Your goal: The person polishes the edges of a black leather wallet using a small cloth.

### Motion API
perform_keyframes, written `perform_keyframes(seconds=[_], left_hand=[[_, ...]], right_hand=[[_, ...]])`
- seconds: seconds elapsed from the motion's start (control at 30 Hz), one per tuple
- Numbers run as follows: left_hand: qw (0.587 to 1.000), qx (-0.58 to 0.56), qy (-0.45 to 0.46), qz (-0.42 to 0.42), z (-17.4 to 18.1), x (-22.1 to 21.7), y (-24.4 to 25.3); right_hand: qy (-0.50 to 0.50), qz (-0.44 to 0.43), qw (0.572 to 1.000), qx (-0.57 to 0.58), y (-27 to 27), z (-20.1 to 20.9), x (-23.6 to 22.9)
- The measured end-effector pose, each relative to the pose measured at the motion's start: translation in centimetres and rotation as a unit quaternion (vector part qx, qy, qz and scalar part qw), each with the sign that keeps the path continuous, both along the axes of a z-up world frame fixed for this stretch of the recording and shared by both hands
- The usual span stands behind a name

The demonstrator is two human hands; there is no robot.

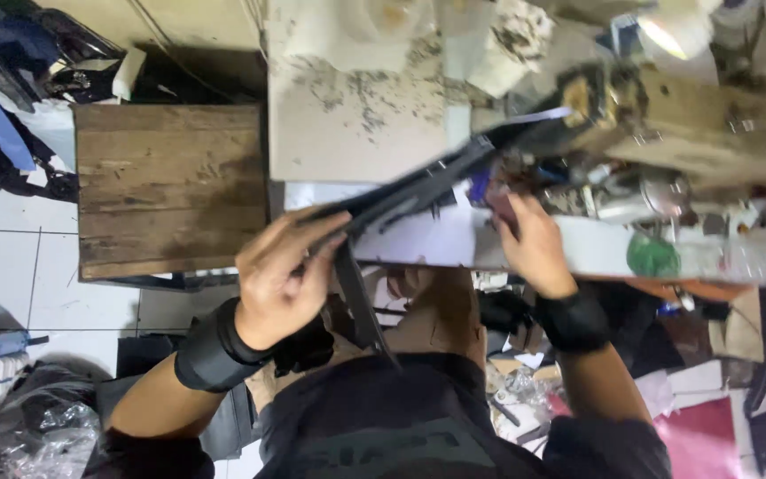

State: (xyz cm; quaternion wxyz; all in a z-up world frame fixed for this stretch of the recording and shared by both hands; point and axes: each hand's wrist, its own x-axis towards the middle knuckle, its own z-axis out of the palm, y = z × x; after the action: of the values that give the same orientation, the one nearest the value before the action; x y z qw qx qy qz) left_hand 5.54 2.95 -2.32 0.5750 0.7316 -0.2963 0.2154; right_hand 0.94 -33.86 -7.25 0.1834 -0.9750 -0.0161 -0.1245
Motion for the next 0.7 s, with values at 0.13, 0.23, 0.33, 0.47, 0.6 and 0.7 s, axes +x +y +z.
perform_keyframes(seconds=[0.13,0.23,0.33,0.47,0.6,0.7], left_hand=[[0.998,0.007,0.062,-0.017,-0.2,3.6,2.1],[0.998,0.007,0.039,-0.057,4.8,5.9,4.3],[0.994,-0.001,0.019,-0.107,8.1,7.1,7.0],[0.998,0.020,0.016,-0.050,11.9,8.8,11.0],[0.999,0.012,0.027,0.013,15.5,10.5,14.3],[0.997,0.052,0.008,0.055,17.6,11.5,15.7]], right_hand=[[0.133,-0.033,0.990,-0.021,-0.2,0.9,1.1],[0.205,-0.067,0.975,-0.059,-0.9,1.0,1.6],[0.264,-0.038,0.963,-0.023,0.2,3.8,2.9],[0.242,-0.044,0.969,0.034,7.8,12.4,6.1],[0.144,0.008,0.981,0.130,14.9,19.8,9.8],[0.092,0.013,0.981,0.172,19.8,24.2,12.1]])
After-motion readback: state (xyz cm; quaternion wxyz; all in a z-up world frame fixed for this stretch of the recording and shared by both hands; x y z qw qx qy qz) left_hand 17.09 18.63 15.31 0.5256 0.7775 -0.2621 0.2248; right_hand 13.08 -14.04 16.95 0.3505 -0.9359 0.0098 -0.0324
